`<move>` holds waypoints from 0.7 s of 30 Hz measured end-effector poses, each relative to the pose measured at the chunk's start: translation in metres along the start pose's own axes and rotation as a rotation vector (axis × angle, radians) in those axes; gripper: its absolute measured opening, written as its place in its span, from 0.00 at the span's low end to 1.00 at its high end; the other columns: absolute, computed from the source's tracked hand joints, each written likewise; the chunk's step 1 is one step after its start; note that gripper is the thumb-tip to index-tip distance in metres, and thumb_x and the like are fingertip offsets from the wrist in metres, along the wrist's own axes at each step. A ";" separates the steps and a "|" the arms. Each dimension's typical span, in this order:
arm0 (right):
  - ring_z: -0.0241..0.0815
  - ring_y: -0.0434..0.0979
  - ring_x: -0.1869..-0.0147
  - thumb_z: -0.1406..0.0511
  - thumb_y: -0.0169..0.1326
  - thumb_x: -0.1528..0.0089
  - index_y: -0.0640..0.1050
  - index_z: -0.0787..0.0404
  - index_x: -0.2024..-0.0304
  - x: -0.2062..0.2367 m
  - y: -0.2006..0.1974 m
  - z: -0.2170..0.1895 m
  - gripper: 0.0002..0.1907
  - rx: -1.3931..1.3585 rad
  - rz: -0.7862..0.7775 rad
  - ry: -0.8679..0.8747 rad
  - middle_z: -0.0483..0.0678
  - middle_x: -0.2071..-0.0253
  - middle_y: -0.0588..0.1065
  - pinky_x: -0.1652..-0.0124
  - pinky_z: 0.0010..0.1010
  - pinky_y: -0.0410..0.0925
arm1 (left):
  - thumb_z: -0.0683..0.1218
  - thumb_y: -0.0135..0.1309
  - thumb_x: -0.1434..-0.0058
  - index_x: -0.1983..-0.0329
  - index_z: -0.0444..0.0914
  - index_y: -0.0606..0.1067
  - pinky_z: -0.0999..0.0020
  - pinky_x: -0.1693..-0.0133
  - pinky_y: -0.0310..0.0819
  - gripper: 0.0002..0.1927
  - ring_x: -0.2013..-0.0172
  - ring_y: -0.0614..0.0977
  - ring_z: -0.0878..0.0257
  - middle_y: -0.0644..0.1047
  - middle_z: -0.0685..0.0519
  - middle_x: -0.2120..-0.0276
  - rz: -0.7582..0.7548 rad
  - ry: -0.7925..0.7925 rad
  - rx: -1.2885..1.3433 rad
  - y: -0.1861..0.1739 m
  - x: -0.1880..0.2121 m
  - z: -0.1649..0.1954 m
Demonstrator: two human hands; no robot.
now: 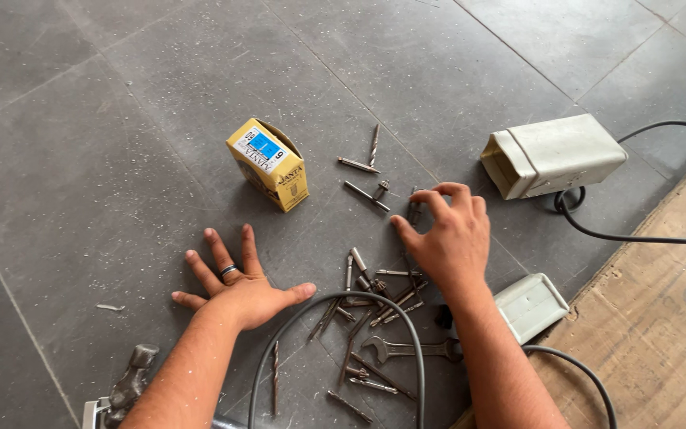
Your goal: The person sits on the floor and uses a red corded drill to make holes in white plastic strips. They repeatedly change drill bits and drill into the strips, which are laid out on the tiled floor.
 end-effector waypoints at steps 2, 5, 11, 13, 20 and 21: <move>0.50 0.70 0.45 0.50 0.69 0.48 0.84 0.49 0.58 0.001 -0.001 0.003 0.20 -0.005 0.022 0.030 0.48 0.48 0.73 0.48 0.41 0.66 | 0.83 0.56 0.56 0.25 0.57 0.16 0.19 0.37 0.20 0.76 0.31 0.11 0.35 0.09 0.41 0.29 -0.007 0.000 -0.007 0.000 0.000 -0.001; 0.51 0.70 0.44 0.51 0.69 0.46 0.85 0.50 0.59 0.002 0.001 0.009 0.18 -0.023 0.018 0.081 0.47 0.49 0.74 0.47 0.42 0.66 | 0.83 0.56 0.56 0.25 0.56 0.16 0.19 0.38 0.19 0.76 0.31 0.11 0.35 0.08 0.41 0.29 -0.005 0.011 -0.005 0.000 0.000 -0.002; 0.52 0.68 0.41 0.57 0.66 0.43 0.86 0.50 0.65 0.004 0.008 0.012 0.08 -0.011 0.024 0.079 0.45 0.46 0.74 0.44 0.42 0.63 | 0.83 0.56 0.56 0.25 0.57 0.16 0.19 0.37 0.20 0.76 0.31 0.12 0.34 0.09 0.41 0.29 -0.005 0.013 -0.004 0.000 -0.001 -0.004; 0.53 0.67 0.39 0.59 0.65 0.44 0.86 0.51 0.67 0.005 0.008 0.011 0.06 0.001 0.056 0.051 0.45 0.44 0.74 0.43 0.43 0.61 | 0.83 0.55 0.56 0.25 0.57 0.16 0.19 0.37 0.20 0.76 0.31 0.12 0.34 0.09 0.40 0.29 -0.004 0.015 -0.008 0.000 -0.001 -0.004; 0.46 0.72 0.43 0.64 0.63 0.33 0.81 0.58 0.57 0.006 0.000 0.018 0.05 -0.303 0.277 0.009 0.46 0.50 0.77 0.43 0.37 0.66 | 0.83 0.55 0.55 0.25 0.56 0.15 0.19 0.37 0.20 0.76 0.31 0.11 0.34 0.08 0.40 0.30 -0.007 0.016 -0.010 0.001 -0.001 -0.003; 0.42 0.75 0.47 0.65 0.63 0.32 0.81 0.57 0.56 0.007 -0.001 0.019 0.04 -0.386 0.293 0.027 0.45 0.54 0.79 0.47 0.34 0.69 | 0.83 0.55 0.55 0.25 0.56 0.15 0.19 0.37 0.20 0.76 0.31 0.11 0.34 0.09 0.40 0.30 -0.007 0.017 -0.011 0.001 -0.001 -0.003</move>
Point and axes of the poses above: each hand's wrist, its own x-axis away from the middle knuckle, its own y-axis out of the palm, z = x × y, the point moved 7 cm from there along -x, towards the middle knuckle
